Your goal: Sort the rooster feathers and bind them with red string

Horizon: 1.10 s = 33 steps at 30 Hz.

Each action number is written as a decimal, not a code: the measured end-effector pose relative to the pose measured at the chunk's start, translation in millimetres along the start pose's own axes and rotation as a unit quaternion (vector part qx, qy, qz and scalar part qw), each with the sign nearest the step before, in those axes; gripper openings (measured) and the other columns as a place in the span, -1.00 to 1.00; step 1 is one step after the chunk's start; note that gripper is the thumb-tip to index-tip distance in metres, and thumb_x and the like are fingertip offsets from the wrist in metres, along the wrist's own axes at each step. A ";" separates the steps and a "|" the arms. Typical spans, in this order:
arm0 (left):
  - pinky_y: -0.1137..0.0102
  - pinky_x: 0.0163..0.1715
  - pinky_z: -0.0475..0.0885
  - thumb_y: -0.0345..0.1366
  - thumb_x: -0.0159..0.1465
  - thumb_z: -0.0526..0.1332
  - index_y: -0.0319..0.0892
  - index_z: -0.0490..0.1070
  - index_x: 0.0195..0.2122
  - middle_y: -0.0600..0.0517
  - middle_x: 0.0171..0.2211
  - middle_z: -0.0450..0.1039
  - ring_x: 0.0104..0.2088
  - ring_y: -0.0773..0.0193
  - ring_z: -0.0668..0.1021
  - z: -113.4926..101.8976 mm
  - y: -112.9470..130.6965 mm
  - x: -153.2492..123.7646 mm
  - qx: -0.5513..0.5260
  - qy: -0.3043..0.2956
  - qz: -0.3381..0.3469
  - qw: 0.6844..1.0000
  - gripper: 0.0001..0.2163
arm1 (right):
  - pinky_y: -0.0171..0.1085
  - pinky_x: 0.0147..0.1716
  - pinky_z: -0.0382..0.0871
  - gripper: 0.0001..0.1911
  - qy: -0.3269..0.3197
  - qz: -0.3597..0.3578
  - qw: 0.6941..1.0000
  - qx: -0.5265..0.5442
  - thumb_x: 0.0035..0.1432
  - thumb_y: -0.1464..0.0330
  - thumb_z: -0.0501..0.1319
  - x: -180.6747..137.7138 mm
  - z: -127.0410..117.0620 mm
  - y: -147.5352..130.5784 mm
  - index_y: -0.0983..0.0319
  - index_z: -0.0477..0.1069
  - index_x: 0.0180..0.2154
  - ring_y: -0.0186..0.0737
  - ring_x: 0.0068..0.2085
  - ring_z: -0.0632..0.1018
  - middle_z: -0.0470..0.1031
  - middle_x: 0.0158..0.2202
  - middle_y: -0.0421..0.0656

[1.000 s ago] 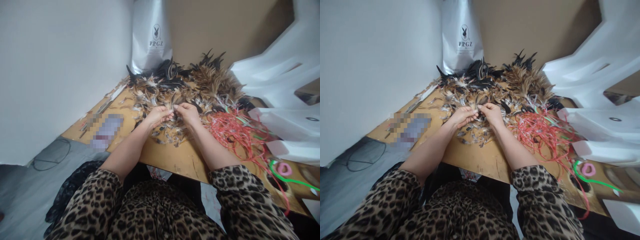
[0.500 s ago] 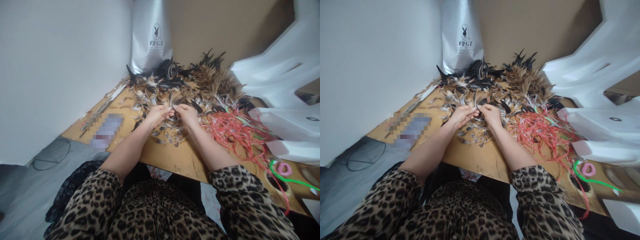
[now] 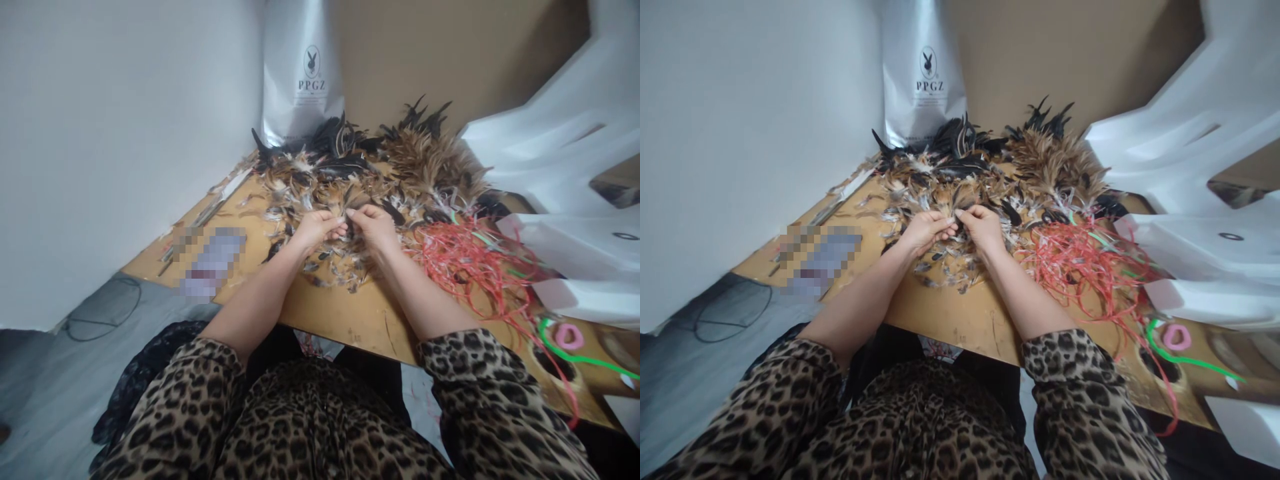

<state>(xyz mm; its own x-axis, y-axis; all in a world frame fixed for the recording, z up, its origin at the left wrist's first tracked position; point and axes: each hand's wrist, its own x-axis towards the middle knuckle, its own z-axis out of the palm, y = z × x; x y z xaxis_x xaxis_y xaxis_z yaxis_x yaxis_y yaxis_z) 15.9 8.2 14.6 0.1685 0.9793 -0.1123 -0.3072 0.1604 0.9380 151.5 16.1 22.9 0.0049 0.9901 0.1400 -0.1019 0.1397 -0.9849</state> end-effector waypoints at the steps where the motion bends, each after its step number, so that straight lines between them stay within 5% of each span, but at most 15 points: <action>1: 0.58 -0.55 0.35 -0.38 0.06 0.32 -0.36 0.42 -0.49 -0.01 -0.56 0.47 -0.59 0.49 0.47 -0.1 -0.1 -0.1 0.000 -0.004 -0.001 1.000 -0.87 | -0.39 -0.66 0.01 -0.67 -0.002 0.003 1.000 0.007 -0.22 0.22 0.35 0.0 0.3 0.6 0.24 0.25 -0.66 -0.48 -0.68 0.17 0.21 -0.75 -0.35; 9: 0.58 -0.59 0.31 -0.34 0.08 0.31 -0.36 0.43 -0.51 0.00 -0.61 0.44 -0.63 0.50 0.44 -3.4 -1.3 0.7 0.053 -0.014 0.017 0.998 -0.84 | -0.40 -0.65 0.03 -0.67 -0.009 0.027 1.000 0.002 -0.23 0.21 0.35 -0.1 1.8 3.6 0.24 0.24 -0.65 -0.48 -0.67 0.18 0.21 -0.74 -0.35; 14: 0.60 -0.60 0.29 -0.33 0.10 0.29 -0.35 0.43 -0.51 0.02 -0.61 0.44 -0.64 0.52 0.42 -8.7 3.1 4.8 0.026 0.036 0.055 0.997 -0.84 | -0.37 -0.53 0.18 -0.78 -0.053 -0.036 0.987 -0.145 -0.14 0.24 0.29 4.2 -9.8 -4.5 0.27 0.46 -0.46 -0.43 -0.58 0.31 0.41 -0.60 -0.27; 19: 0.62 -0.60 0.28 -0.34 0.08 0.30 -0.34 0.40 -0.52 0.03 -0.57 0.44 -0.62 0.54 0.43 -12.1 7.7 6.2 -0.032 0.076 0.049 0.995 -0.84 | -0.32 -0.36 0.24 -0.86 -0.182 -0.130 0.867 -0.444 -0.04 0.34 0.20 7.1 -23.2 -8.4 0.24 0.50 -0.49 -0.30 -0.41 0.45 0.51 -0.44 -0.18; 22: 0.61 -0.61 0.27 -0.33 0.06 0.32 -0.33 0.39 -0.52 0.04 -0.58 0.44 -0.62 0.54 0.42 -11.1 8.1 5.0 -0.037 0.076 0.045 0.995 -0.83 | -0.29 -0.33 0.23 -0.86 -0.183 -0.149 0.784 -0.574 -0.02 0.34 0.17 3.8 -21.0 -6.6 0.20 0.51 -0.45 -0.22 -0.34 0.47 0.52 -0.39 -0.14; 25: 0.62 -0.61 0.26 -0.33 0.07 0.31 -0.33 0.39 -0.52 0.04 -0.59 0.43 -0.62 0.54 0.42 -10.4 7.1 4.8 -0.037 0.070 0.051 0.996 -0.84 | -0.27 -0.34 0.22 -0.82 -0.166 -0.150 0.746 -0.627 0.00 0.31 0.17 -2.8 -13.1 -3.9 0.19 0.52 -0.37 -0.18 -0.30 0.47 0.52 -0.34 -0.11; 30: 0.62 -0.63 0.25 -0.30 0.05 0.33 -0.32 0.39 -0.51 0.04 -0.58 0.44 -0.62 0.54 0.42 -10.8 5.3 6.4 -0.032 0.063 0.053 0.996 -0.82 | -0.27 -0.34 0.21 -0.82 -0.165 -0.180 0.740 -0.627 0.03 0.36 0.12 -10.7 -3.4 2.0 0.23 0.50 -0.41 -0.18 -0.30 0.48 0.52 -0.33 -0.07; 33: 0.62 -0.62 0.26 -0.31 0.04 0.34 -0.32 0.38 -0.52 0.05 -0.58 0.44 -0.62 0.54 0.42 -10.6 5.9 6.4 -0.046 0.065 0.059 0.995 -0.81 | -0.28 -0.35 0.23 -0.83 -0.136 -0.173 0.808 -0.547 0.02 0.37 0.12 -7.0 -5.4 5.1 0.25 0.48 -0.45 -0.23 -0.37 0.47 0.52 -0.40 -0.10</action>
<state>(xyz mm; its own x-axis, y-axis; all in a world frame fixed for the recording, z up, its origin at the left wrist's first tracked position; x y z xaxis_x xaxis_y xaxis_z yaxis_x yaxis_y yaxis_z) 5.2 16.7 15.9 0.0049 0.9987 -0.0509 -0.4040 0.0485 0.9135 156.3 9.9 16.4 -0.3890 0.8721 0.2968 0.7989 0.4798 -0.3627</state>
